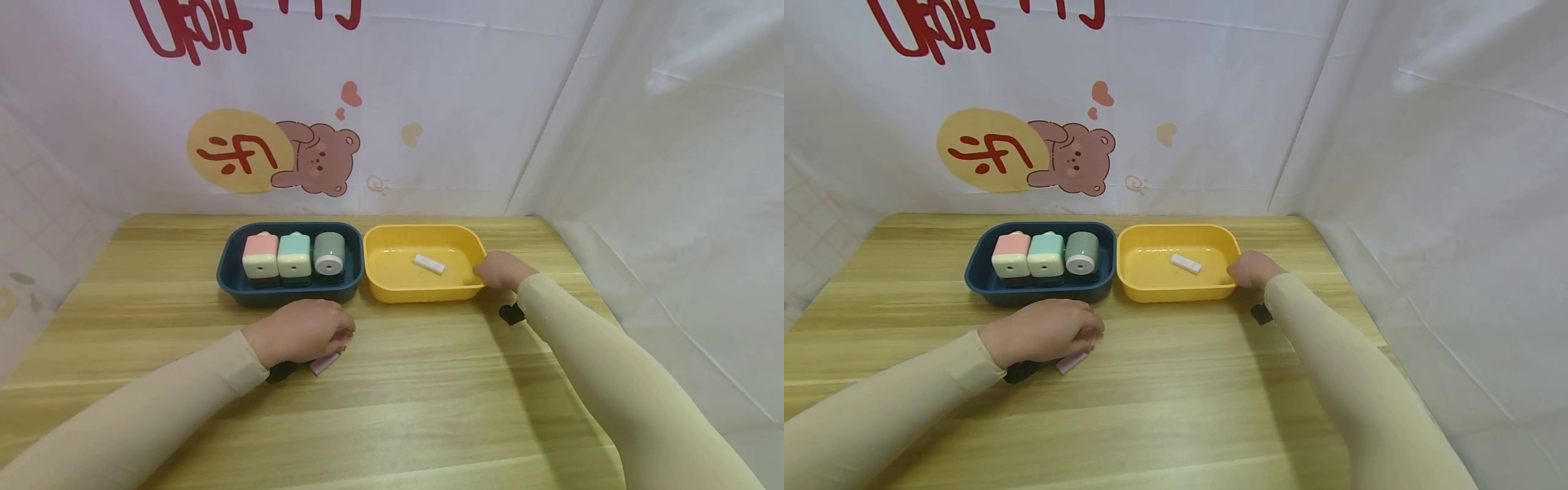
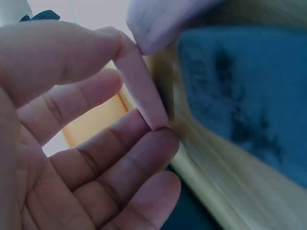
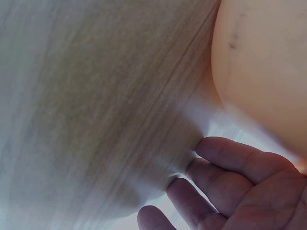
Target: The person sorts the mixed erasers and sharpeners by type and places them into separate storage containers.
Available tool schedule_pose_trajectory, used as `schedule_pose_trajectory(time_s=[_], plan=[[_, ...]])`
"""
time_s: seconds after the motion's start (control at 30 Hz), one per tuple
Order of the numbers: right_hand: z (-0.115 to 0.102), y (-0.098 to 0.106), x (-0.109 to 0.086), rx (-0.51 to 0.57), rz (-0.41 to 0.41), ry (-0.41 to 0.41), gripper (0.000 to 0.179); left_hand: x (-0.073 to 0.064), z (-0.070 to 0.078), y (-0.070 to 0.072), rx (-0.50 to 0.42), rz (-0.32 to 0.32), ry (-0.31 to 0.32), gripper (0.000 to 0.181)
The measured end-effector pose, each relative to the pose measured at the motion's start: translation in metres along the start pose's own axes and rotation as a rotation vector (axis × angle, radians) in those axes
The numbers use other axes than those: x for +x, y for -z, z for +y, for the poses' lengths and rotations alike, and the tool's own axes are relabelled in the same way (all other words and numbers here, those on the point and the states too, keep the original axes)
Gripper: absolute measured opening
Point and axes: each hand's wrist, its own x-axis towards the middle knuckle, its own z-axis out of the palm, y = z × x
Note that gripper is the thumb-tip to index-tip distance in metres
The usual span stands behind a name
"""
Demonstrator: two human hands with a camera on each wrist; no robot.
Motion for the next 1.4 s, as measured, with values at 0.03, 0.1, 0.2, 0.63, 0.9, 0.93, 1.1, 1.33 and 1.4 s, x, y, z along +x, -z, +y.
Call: schedule_pose_trajectory(time_s=[0.03, 0.1, 0.2, 0.63, 0.9, 0.93, 1.1, 1.33, 1.4], plan=[[0.0001, 0.0000, 0.0000, 0.002, 0.001, -0.001, 0.024, 0.0001, 0.0000, -0.0001, 0.000, -0.001, 0.002, 0.013], [0.0003, 0.0001, -0.0003, 0.006, 0.000, -0.005, 0.024, 0.0004, -0.0003, -0.0006, 0.002, -0.004, 0.008, 0.013], [0.0000, 0.0005, -0.0007, 0.007, 0.000, -0.007, 0.024, 0.0011, -0.0007, -0.0012, 0.007, -0.001, 0.003, 0.012], [-0.0014, 0.0012, -0.0019, 0.015, 0.002, 0.003, 0.024, 0.0021, -0.0006, -0.0013, 0.012, 0.035, -0.015, 0.015], [-0.0006, 0.0005, -0.0006, 0.011, 0.001, 0.006, 0.025, 0.0029, -0.0011, -0.0008, 0.009, 0.034, -0.012, 0.018], [-0.0004, 0.0007, -0.0009, 0.013, 0.002, 0.006, 0.025, 0.0032, -0.0012, -0.0008, 0.010, 0.033, -0.013, 0.018], [0.0004, 0.0007, -0.0006, 0.024, 0.006, 0.006, 0.024, 0.0036, -0.0018, -0.0007, 0.022, 0.038, -0.015, 0.019], [-0.0005, 0.0011, -0.0022, 0.016, 0.008, 0.006, 0.025, 0.0027, 0.0000, 0.0011, 0.025, 0.054, -0.025, 0.017], [-0.0011, 0.0014, -0.0026, 0.012, 0.006, 0.006, 0.025, 0.0025, 0.0004, 0.0014, 0.025, 0.061, -0.029, 0.016]])
